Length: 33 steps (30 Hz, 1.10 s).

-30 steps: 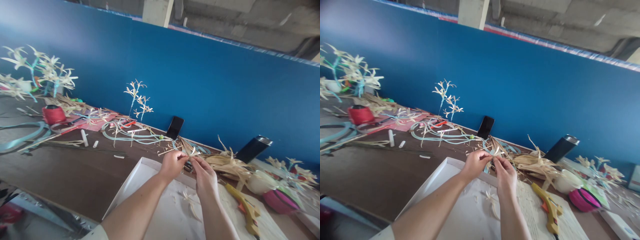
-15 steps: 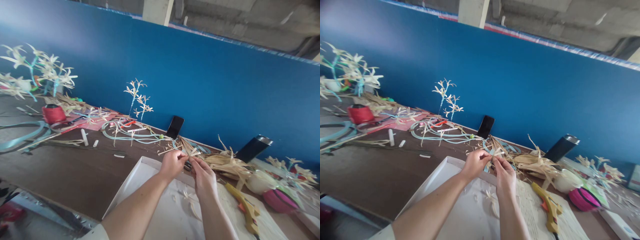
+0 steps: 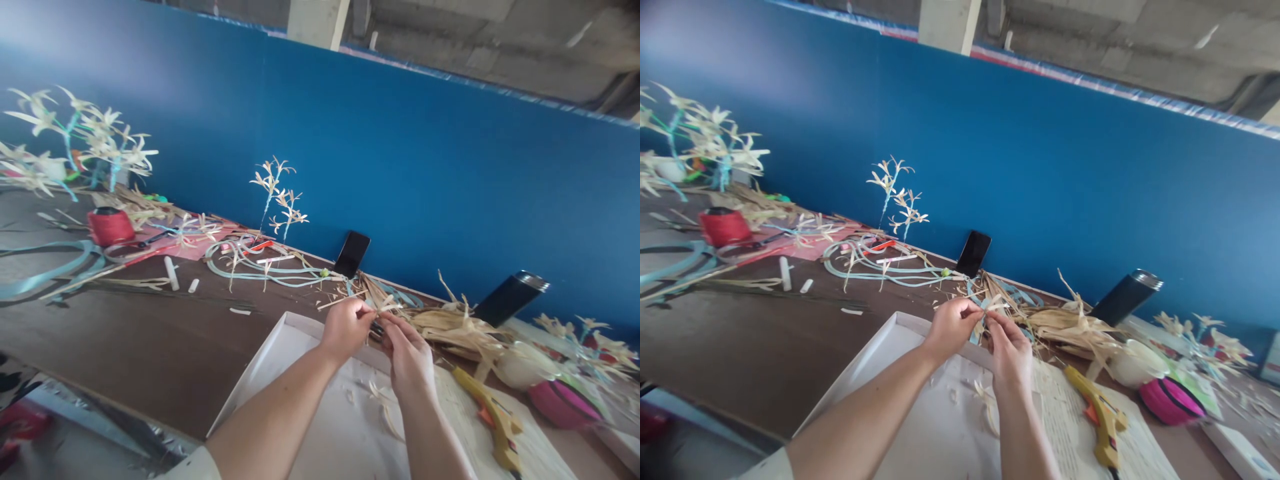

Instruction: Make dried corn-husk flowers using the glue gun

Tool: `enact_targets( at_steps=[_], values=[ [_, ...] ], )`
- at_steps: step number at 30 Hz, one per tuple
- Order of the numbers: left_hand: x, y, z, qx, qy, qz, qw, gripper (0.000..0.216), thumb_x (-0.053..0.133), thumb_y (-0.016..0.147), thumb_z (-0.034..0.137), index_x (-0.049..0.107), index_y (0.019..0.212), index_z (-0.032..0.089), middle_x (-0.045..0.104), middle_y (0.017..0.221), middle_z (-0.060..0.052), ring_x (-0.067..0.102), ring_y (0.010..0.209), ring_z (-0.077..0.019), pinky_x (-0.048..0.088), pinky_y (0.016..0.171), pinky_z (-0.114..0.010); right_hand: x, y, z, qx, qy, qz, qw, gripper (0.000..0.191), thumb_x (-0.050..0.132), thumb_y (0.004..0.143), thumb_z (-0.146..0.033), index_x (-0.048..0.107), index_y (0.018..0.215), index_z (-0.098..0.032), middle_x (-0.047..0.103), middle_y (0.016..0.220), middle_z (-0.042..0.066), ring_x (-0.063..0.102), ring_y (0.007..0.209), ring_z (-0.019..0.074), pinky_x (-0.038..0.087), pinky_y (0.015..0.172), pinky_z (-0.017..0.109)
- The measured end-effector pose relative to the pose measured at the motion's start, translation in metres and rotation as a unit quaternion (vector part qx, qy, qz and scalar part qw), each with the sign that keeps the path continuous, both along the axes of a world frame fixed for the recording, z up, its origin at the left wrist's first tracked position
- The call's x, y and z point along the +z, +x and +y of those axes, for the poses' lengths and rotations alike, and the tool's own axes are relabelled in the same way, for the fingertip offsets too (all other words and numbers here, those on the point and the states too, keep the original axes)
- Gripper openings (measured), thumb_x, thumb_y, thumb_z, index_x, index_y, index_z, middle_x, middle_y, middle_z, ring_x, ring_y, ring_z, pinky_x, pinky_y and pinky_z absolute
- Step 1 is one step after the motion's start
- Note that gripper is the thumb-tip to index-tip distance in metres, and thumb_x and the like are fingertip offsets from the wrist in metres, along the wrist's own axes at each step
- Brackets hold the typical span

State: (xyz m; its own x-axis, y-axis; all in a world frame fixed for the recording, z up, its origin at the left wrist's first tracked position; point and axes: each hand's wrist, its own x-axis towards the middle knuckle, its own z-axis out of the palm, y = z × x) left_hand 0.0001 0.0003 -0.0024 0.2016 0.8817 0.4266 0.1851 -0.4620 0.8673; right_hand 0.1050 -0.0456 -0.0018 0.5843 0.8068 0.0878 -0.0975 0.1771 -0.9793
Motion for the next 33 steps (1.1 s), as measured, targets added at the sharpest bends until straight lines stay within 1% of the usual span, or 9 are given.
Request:
enact_targets(
  at_steps=[6,12,15,18,20,22,25,29,33],
  values=[
    [-0.001,0.0,0.0,0.006,0.011,-0.003,1.0,0.014,0.054,0.078,0.025,0.066,0.075,0.019,0.067,0.077,0.0,0.059,0.074,-0.0132,0.041,0.066,-0.022,-0.001,-0.001,-0.001,0.011,0.006,-0.029,0.999,0.035,0.073,0.059,-0.034,0.071,0.088,-0.014,0.046,0.046,-0.005,0.033,0.044,0.0067,0.023,0.041,0.02],
    [-0.002,0.0,0.0,0.026,0.036,0.017,0.999,0.013,0.054,0.078,0.025,0.065,0.072,0.019,0.065,0.075,0.001,0.058,0.073,-0.013,0.04,0.065,-0.022,-0.003,0.001,-0.001,0.0,-0.002,-0.062,0.998,0.033,0.071,0.061,-0.034,0.07,0.088,-0.015,0.054,0.054,-0.003,0.038,0.046,0.0076,0.029,0.043,0.021],
    [0.0,-0.001,-0.001,0.037,0.047,0.022,0.998,0.013,0.054,0.077,0.022,0.065,0.07,0.019,0.065,0.074,0.0,0.058,0.073,-0.0131,0.04,0.066,-0.023,-0.001,0.0,-0.002,-0.012,-0.022,-0.115,0.993,0.031,0.068,0.064,-0.034,0.071,0.09,-0.017,0.056,0.055,-0.002,0.041,0.048,0.0085,0.031,0.044,0.021],
    [0.001,0.0,-0.002,0.045,0.037,0.007,0.998,0.013,0.054,0.077,0.023,0.065,0.071,0.019,0.065,0.074,0.0,0.058,0.073,-0.0133,0.04,0.066,-0.023,0.004,-0.002,-0.005,-0.024,-0.039,-0.17,0.984,0.03,0.065,0.067,-0.034,0.071,0.092,-0.018,0.054,0.051,-0.003,0.042,0.047,0.0096,0.032,0.044,0.022],
    [0.001,0.001,-0.001,0.037,0.008,-0.018,0.999,0.014,0.054,0.077,0.025,0.066,0.073,0.019,0.066,0.073,0.0,0.059,0.071,-0.013,0.041,0.065,-0.022,0.006,-0.003,-0.005,-0.032,-0.041,-0.185,0.981,0.031,0.065,0.067,-0.035,0.072,0.093,-0.018,0.055,0.052,-0.003,0.044,0.047,0.01,0.033,0.044,0.022],
    [0.0,0.002,0.001,0.016,-0.034,-0.05,0.998,0.014,0.055,0.077,0.027,0.066,0.074,0.019,0.066,0.072,0.0,0.059,0.068,-0.0124,0.041,0.062,-0.021,0.007,-0.004,-0.005,-0.039,-0.037,-0.177,0.983,0.034,0.067,0.067,-0.037,0.071,0.094,-0.018,0.057,0.056,-0.003,0.044,0.047,0.0097,0.034,0.045,0.023],
    [-0.001,0.003,0.003,-0.006,-0.076,-0.086,0.993,0.014,0.057,0.075,0.029,0.066,0.076,0.018,0.067,0.072,0.0,0.06,0.067,-0.0125,0.043,0.062,-0.021,0.002,-0.001,-0.003,-0.043,-0.018,-0.121,0.992,0.04,0.07,0.065,-0.038,0.068,0.099,-0.019,0.057,0.057,-0.004,0.041,0.045,0.0076,0.032,0.043,0.021],
    [0.001,0.003,0.003,0.008,-0.074,-0.089,0.993,0.014,0.058,0.074,0.028,0.067,0.077,0.018,0.068,0.073,0.0,0.061,0.069,-0.013,0.044,0.065,-0.021,-0.005,0.005,0.0,-0.021,0.0,-0.054,0.998,0.042,0.074,0.062,-0.036,0.067,0.099,-0.018,0.054,0.056,-0.005,0.036,0.043,0.0051,0.028,0.039,0.018],
    [0.005,0.0,0.001,0.002,-0.074,-0.077,0.994,0.015,0.057,0.074,0.028,0.068,0.077,0.018,0.068,0.073,-0.001,0.061,0.069,-0.0129,0.044,0.065,-0.021,0.004,0.009,-0.005,-0.024,-0.007,-0.052,0.998,0.038,0.075,0.061,-0.034,0.068,0.093,-0.017,0.051,0.051,-0.005,0.039,0.044,0.0062,0.03,0.04,0.018]
  ],
)
